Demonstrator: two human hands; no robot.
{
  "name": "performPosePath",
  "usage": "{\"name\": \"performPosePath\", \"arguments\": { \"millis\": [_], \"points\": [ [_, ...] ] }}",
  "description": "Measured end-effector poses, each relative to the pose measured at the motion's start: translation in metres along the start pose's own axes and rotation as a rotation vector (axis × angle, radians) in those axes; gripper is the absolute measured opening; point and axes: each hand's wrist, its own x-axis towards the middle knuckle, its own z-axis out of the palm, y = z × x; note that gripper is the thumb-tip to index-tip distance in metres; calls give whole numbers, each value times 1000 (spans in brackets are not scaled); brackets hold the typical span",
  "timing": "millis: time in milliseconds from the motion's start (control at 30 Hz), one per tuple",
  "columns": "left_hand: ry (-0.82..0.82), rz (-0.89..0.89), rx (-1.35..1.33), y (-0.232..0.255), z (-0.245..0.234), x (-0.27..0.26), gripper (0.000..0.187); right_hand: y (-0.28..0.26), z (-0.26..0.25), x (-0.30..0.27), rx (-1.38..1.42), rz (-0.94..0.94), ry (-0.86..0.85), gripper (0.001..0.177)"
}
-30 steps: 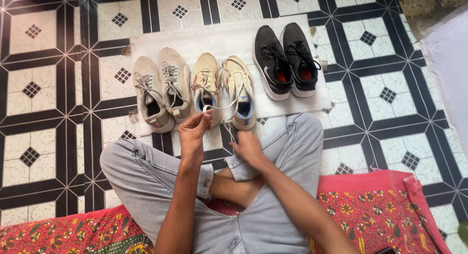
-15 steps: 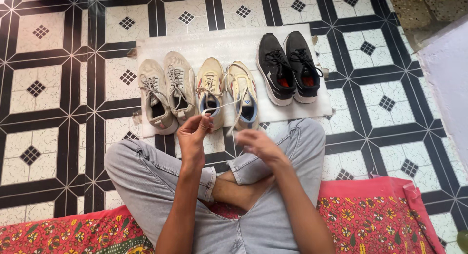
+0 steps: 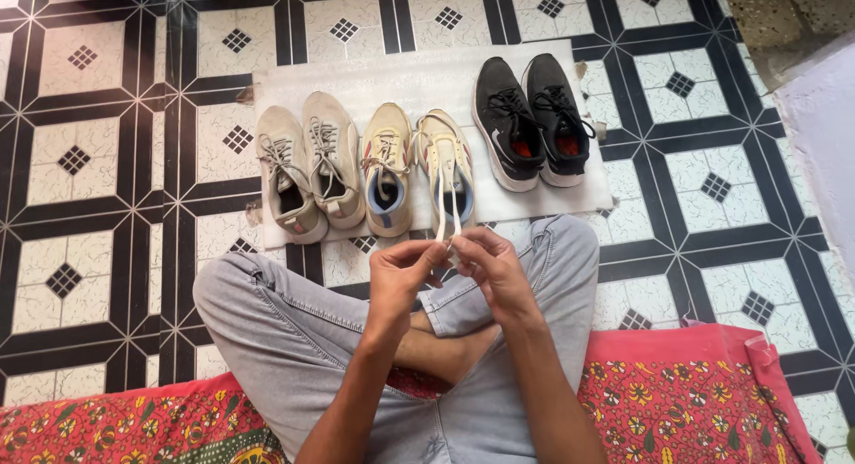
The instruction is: The person sits cross-legged on the floor and laces a pair of beige sneakers. They thread the laces through the eyelets, pull them tight, and tie a knot, repeating the process to secure the shoe.
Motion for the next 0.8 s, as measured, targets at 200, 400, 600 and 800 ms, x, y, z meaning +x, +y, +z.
{"name": "performPosePath", "arguments": {
  "millis": [200, 400, 600, 800],
  "points": [
    [-56, -85, 21, -3, -6, 7, 21, -3, 4, -2, -138, -79, -12, 8],
    [-129, -147, 12, -10, -14, 12, 22, -12, 2, -7, -393, -245, -28, 8],
    [-165, -123, 29, -12, -14, 11, 20, -13, -1, -7, -309, -42, 9, 14],
    [-138, -156, 13, -13, -7, 7, 19, -13, 2, -11, -390, -115, 53, 13]
  ]
}}
